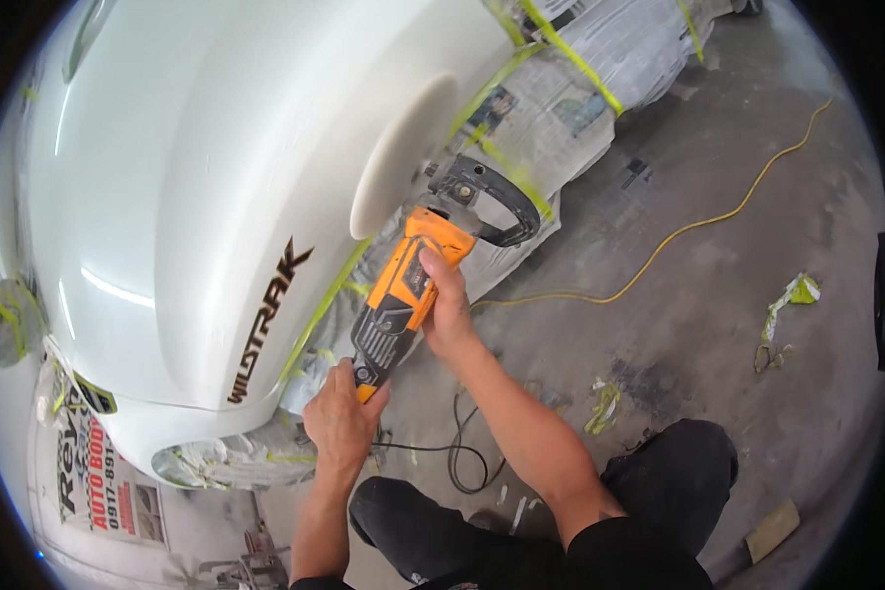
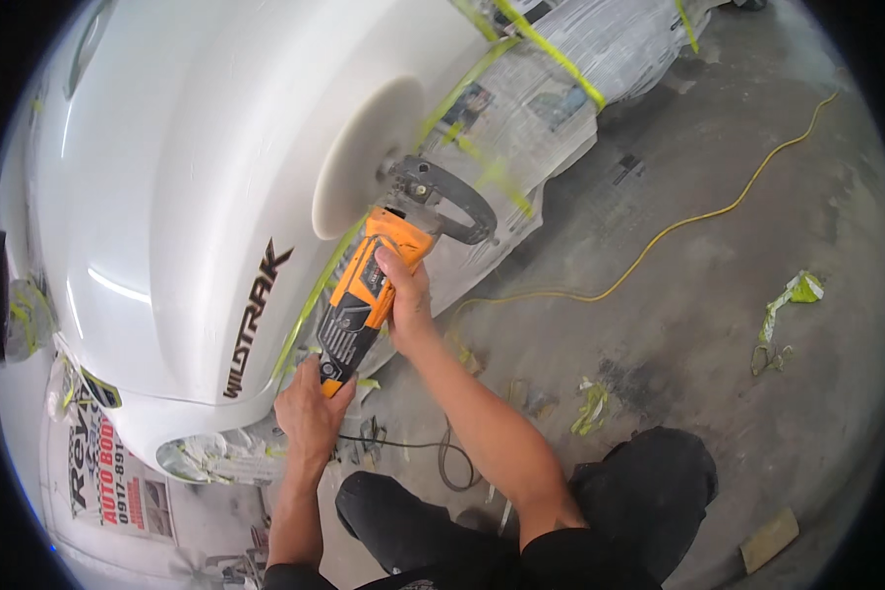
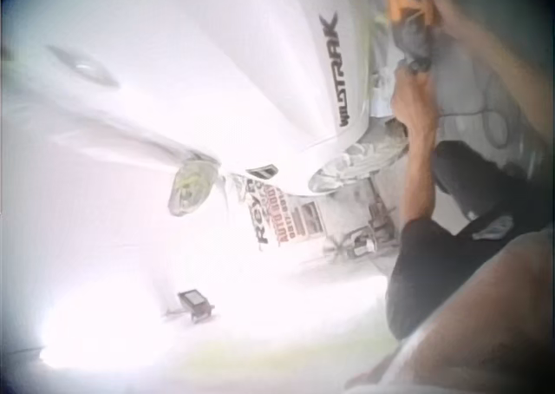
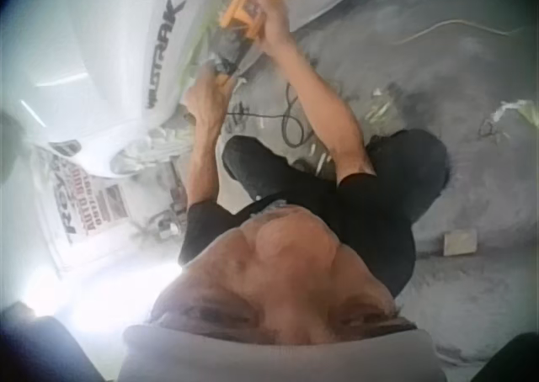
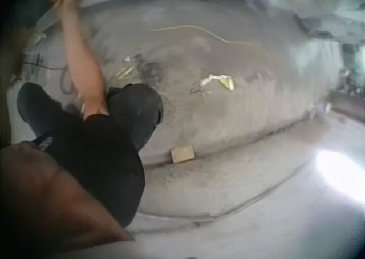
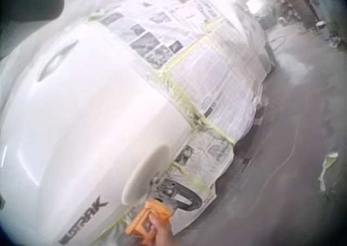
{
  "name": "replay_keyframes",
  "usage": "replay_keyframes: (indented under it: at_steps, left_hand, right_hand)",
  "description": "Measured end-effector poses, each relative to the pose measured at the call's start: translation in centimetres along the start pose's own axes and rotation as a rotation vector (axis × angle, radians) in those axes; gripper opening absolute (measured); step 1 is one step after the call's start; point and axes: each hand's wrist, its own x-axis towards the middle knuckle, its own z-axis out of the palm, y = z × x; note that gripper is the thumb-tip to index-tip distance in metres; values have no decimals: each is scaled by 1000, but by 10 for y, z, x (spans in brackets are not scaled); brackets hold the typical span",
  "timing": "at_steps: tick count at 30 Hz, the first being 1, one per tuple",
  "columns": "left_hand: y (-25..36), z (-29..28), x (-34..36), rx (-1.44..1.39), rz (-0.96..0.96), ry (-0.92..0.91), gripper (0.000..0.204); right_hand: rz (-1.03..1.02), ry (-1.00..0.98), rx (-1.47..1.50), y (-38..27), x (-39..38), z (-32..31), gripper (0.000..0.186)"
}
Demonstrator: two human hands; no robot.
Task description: The person is using an electric buffer to polish the white side panel of a vehicle. The person moves the rotating buffing pad along the side of the car, including the area with a logo.
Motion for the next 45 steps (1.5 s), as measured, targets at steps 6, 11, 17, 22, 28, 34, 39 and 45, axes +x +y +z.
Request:
replay_keyframes:
  at_steps: [6,11,17,22,28,34,39,45]
  left_hand:
    - [59,3,47,-71,-2,36,50]
    - [96,9,82,-97,11,12,46]
    - [113,3,100,-141,86,80,46]
    - [80,5,73,-125,25,29,48]
    - [-3,8,8,-99,-13,-22,52]
    - [-83,6,-66,-25,-71,-94,56]
    - [-131,1,-127,35,-161,-152,58]
    - [-149,-8,-169,127,-267,-160,53]
  right_hand:
    - [-72,-30,-71,-61,44,-12,39]
    - [-105,-65,-61,-110,71,-16,45]
    - [-158,-97,-69,-136,83,-7,45]
    - [-120,-65,-113,-98,58,1,43]
    - [21,-45,-80,-1,9,-12,44]
    - [156,-19,-25,108,-46,-25,39]
    - [347,-11,17,176,-99,-22,43]
    - [530,-37,77,207,-133,-16,51]
